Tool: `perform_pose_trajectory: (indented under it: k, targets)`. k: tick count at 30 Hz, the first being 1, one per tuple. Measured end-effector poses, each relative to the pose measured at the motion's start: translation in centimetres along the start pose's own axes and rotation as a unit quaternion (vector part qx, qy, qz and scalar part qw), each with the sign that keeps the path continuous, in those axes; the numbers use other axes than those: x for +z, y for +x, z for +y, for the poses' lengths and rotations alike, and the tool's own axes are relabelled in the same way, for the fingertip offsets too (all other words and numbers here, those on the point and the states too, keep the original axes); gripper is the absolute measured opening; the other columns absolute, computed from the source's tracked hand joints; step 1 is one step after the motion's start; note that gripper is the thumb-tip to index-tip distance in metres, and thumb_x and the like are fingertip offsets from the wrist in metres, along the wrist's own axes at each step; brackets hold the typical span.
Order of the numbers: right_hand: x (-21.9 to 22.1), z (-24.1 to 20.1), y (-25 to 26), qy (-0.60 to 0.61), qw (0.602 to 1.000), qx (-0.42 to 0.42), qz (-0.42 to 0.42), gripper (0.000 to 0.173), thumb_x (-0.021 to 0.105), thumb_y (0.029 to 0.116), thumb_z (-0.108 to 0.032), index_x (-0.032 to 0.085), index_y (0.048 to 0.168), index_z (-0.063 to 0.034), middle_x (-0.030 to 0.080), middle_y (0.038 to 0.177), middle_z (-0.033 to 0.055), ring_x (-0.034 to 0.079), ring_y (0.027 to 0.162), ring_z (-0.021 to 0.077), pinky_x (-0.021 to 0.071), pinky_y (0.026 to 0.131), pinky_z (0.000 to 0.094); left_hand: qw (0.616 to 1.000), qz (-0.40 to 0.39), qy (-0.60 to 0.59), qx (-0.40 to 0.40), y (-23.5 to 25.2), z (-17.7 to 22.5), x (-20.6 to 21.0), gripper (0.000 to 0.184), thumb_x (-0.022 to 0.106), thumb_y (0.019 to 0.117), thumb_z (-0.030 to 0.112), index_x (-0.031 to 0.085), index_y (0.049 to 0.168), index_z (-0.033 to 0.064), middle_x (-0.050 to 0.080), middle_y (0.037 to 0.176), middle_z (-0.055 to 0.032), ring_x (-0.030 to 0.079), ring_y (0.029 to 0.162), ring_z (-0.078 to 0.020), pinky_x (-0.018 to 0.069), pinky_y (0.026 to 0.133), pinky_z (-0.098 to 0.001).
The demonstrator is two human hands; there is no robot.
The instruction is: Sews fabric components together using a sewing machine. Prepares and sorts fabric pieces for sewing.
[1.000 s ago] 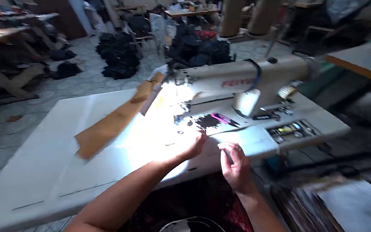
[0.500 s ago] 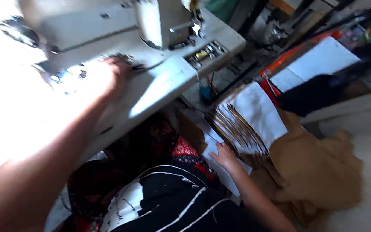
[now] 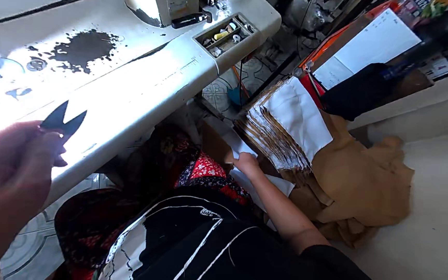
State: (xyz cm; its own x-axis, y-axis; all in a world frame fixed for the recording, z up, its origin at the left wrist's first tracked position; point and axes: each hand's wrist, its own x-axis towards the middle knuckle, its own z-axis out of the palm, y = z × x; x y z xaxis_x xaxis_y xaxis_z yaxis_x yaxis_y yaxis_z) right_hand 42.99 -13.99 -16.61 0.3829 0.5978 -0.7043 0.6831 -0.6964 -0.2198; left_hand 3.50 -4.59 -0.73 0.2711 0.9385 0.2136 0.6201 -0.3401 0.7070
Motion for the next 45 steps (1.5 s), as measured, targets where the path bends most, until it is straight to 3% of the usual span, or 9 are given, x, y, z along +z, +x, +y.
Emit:
perform_pose_trajectory:
  k: [4, 7, 14, 20, 24, 27, 32, 37, 45]
  targets:
    - [0.5, -0.4, 0.2, -0.146, 0.971, -0.028, -0.188, 0.051, 0.047, 0.1077, -0.034, 0.062, 0.126, 0.0113, 0.056, 0.138, 0.0321, 0.053, 0.133, 0.0434, 0.0393, 0.108, 0.0630, 1.000, -0.022, 0.005, -0.008, -1.7, 1.4, 0.8, 0.038, 0.046, 0.1073, 0.031, 0.062, 0.115, -0.0021, 0.060, 0.082, 0.0008, 0.056, 0.068, 0.0060, 0.0494, 0.065, -0.0153]
    - [0.5, -0.1, 0.3, -0.104, 0.964, -0.099, -0.222, 0.039, 0.042, 0.1089, -0.020, 0.062, 0.118, 0.0121, 0.061, 0.123, 0.0311, 0.059, 0.115, 0.0395, 0.0426, 0.097, 0.0587, 0.999, -0.032, 0.018, 0.015, -2.6, 1.7, 1.5, 0.039, 0.046, 0.1074, 0.034, 0.066, 0.115, 0.0014, 0.063, 0.080, -0.0037, 0.058, 0.066, -0.0018, 0.0505, 0.063, -0.0243]
    - [-7.8, -5.8, -1.8, 0.203, 0.922, -0.312, 0.105, 0.025, 0.055, 0.1037, -0.011, 0.063, 0.092, 0.0091, 0.058, 0.079, 0.0140, 0.055, 0.074, 0.0205, 0.0473, 0.074, 0.0425, 0.998, -0.051, 0.009, 0.036, -2.8, 4.1, 2.6, 0.035, 0.049, 0.1054, 0.031, 0.069, 0.111, 0.0031, 0.065, 0.079, -0.0003, 0.058, 0.065, 0.0009, 0.0500, 0.061, -0.0202]
    - [-17.3, -16.3, -5.2, 0.347, 0.723, -0.516, 0.301, 0.016, 0.060, 0.0984, -0.006, 0.064, 0.083, -0.0032, 0.069, 0.072, -0.0017, 0.066, 0.066, 0.0041, 0.0568, 0.068, 0.0252, 0.998, -0.028, -0.011, 0.062, -1.4, 6.4, 3.3, 0.037, 0.060, 0.0985, 0.036, 0.066, 0.116, 0.0040, 0.064, 0.082, 0.0006, 0.057, 0.068, -0.0001, 0.0493, 0.061, -0.0214]
    - [-14.1, -17.4, -8.6, 0.275, 0.762, -0.539, 0.230, 0.037, 0.070, 0.0913, -0.004, 0.052, 0.122, 0.0072, 0.070, 0.085, 0.0112, 0.070, 0.067, 0.0153, 0.0618, 0.065, 0.0336, 0.993, -0.031, -0.096, 0.064, -1.8, 6.1, 4.4, 0.043, 0.066, 0.0951, 0.032, 0.062, 0.131, 0.0081, 0.066, 0.085, 0.0040, 0.059, 0.071, 0.0035, 0.0526, 0.066, -0.0174]
    - [-9.9, -15.2, -9.0, 0.245, 0.779, -0.559, 0.147, 0.040, 0.072, 0.0904, -0.001, 0.048, 0.122, -0.0005, 0.064, 0.073, 0.0094, 0.060, 0.056, 0.0141, 0.0531, 0.053, 0.0290, 0.979, -0.101, -0.171, 0.037, -2.0, 5.8, 5.3, 0.037, 0.062, 0.0982, 0.025, 0.066, 0.130, 0.0071, 0.067, 0.082, 0.0056, 0.056, 0.065, 0.0056, 0.0493, 0.060, -0.0138]
    - [-8.0, -12.9, -8.2, 0.292, 0.783, -0.548, 0.032, 0.014, 0.067, 0.0881, 0.008, 0.065, 0.099, -0.0001, 0.071, 0.093, 0.0044, 0.068, 0.081, 0.0069, 0.0592, 0.074, 0.0250, 0.964, -0.217, -0.157, -0.006, -1.3, 6.4, 6.4, 0.039, 0.054, 0.1035, 0.030, 0.066, 0.136, 0.0098, 0.072, 0.095, 0.0012, 0.060, 0.073, 0.0032, 0.0508, 0.070, -0.0178]
    - [-8.9, -12.2, -8.2, 0.260, 0.815, -0.515, -0.052, 0.040, 0.067, 0.0851, 0.008, 0.068, 0.124, -0.0007, 0.069, 0.123, 0.0053, 0.063, 0.069, -0.0003, 0.0565, 0.065, 0.0181, 0.958, -0.245, -0.143, -0.048, -0.3, 6.3, 7.6, 0.039, 0.053, 0.1048, 0.030, 0.066, 0.135, 0.0102, 0.072, 0.095, -0.0006, 0.061, 0.075, -0.0011, 0.0515, 0.074, -0.0230]
    - [-8.6, -12.4, -8.0, 0.250, 0.813, -0.521, -0.065, 0.043, 0.065, 0.0833, 0.007, 0.069, 0.125, -0.0031, 0.070, 0.120, 0.0045, 0.058, 0.062, -0.0024, 0.0523, 0.059, 0.0160, 0.944, -0.263, -0.170, -0.101, 0.7, 6.6, 8.6, 0.033, 0.053, 0.1061, 0.029, 0.069, 0.130, 0.0120, 0.069, 0.088, 0.0042, 0.057, 0.069, 0.0018, 0.0485, 0.068, -0.0204]
